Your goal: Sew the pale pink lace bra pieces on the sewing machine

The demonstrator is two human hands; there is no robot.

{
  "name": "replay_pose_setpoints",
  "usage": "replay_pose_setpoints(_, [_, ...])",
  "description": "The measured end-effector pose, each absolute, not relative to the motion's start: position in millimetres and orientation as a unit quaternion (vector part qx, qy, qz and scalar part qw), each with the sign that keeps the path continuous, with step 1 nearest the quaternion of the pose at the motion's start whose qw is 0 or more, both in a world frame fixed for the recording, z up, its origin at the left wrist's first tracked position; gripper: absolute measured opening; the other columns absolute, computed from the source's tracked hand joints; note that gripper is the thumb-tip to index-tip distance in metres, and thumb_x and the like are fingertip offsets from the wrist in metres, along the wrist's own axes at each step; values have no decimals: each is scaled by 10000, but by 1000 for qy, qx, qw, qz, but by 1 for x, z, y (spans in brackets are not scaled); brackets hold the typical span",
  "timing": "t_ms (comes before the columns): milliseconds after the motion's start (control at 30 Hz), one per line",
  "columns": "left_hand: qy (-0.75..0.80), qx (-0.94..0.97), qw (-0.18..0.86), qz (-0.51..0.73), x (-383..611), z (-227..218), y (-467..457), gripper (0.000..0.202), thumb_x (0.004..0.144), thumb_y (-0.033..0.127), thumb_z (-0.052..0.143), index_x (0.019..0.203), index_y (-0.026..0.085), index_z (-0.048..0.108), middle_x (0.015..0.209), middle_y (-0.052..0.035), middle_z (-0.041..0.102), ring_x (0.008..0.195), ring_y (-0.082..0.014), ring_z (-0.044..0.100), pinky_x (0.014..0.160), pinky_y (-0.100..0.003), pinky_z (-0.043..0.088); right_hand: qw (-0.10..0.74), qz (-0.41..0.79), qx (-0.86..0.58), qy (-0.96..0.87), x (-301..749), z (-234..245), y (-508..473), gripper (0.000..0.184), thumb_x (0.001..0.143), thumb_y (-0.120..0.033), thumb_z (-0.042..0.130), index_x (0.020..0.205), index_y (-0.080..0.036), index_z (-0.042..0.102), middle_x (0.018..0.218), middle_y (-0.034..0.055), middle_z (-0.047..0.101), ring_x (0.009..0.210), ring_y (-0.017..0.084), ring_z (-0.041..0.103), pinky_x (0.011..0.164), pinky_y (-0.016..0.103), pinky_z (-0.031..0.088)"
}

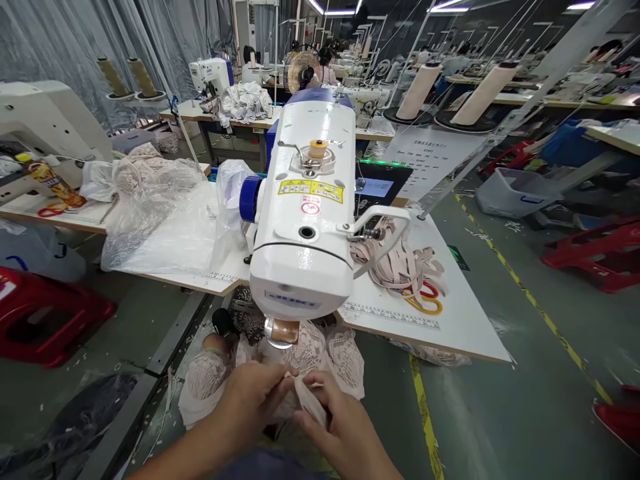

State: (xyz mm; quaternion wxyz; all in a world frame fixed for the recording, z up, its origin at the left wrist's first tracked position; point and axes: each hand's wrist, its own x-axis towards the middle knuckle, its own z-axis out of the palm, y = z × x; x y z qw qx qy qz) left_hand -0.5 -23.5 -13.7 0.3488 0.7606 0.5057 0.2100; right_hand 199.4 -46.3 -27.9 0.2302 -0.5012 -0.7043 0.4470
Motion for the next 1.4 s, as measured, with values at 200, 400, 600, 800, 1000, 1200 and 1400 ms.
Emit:
replay_pose_setpoints(200, [535, 716, 359, 268, 8, -13, -26, 292, 981, 325, 465, 911, 196, 718, 852, -49, 740, 785, -189, 685, 705, -273, 497, 331, 408, -470, -709, 177, -59, -62, 354, 1040, -336, 305, 829, -204, 556, 732, 39, 641, 642, 181, 601, 572, 273, 369])
replay_pose_setpoints(400, [521, 710, 326, 343, 21, -19, -37, 249, 986, 288, 463, 1017, 224, 702, 862, -44, 746, 804, -200, 709, 717, -298, 532, 409, 387, -507, -653, 155, -67, -71, 400, 1046, -368, 291, 751, -229, 522, 635, 33, 570, 546, 198, 519, 525, 329, 349])
replay_pose_setpoints(600, [501, 728, 291, 366, 19, -19, -35, 217, 988, 249, 450, 1015, 216, 663, 832, -39, 725, 778, -175, 680, 726, -283, 510, 454, 465, -518, -556, 144, -62, -69, 402, 1039, -441, 304, 796, -238, 552, 689, 53, 583, 614, 230, 544, 580, 355, 428])
replay_pose_setpoints(800, [543, 735, 317, 254, 2, -7, -16, 425, 1009, 365, 373, 628, 187, 428, 584, 21, 469, 563, -122, 450, 561, -261, 287, 377, 514, -490, -594, 159, -55, -62, 425, 1025, -488, 321, 782, -222, 547, 694, 28, 552, 655, 208, 516, 632, 322, 413])
replay_pose_setpoints(1000, [538, 761, 337, 130, 0, -8, -9, 381, 915, 322, 511, 603, 183, 344, 545, 43, 345, 528, -107, 311, 539, -289, 132, 305, 611, -446, -578, 186, -45, -30, 355, 872, -532, 639, 972, -191, 657, 824, 14, 612, 729, 169, 529, 655, 260, 408])
replay_pose_setpoints(1200, [447, 730, 483, 185, -15, 20, 5, 383, 948, 404, 501, 663, 191, 359, 681, 38, 399, 613, -107, 370, 557, -248, 240, 334, 656, -406, -542, 186, -23, 0, 409, 866, -566, 640, 771, -168, 648, 652, -10, 514, 596, 126, 440, 547, 233, 341])
replay_pose_setpoints(1400, [581, 672, 393, 239, -23, 17, 33, 425, 910, 393, 533, 616, 215, 282, 547, 67, 248, 509, -100, 282, 504, -262, 165, 348, 546, -507, -570, 186, -22, 32, 425, 847, -508, 648, 595, -191, 517, 552, -25, 428, 540, 126, 395, 515, 245, 305])
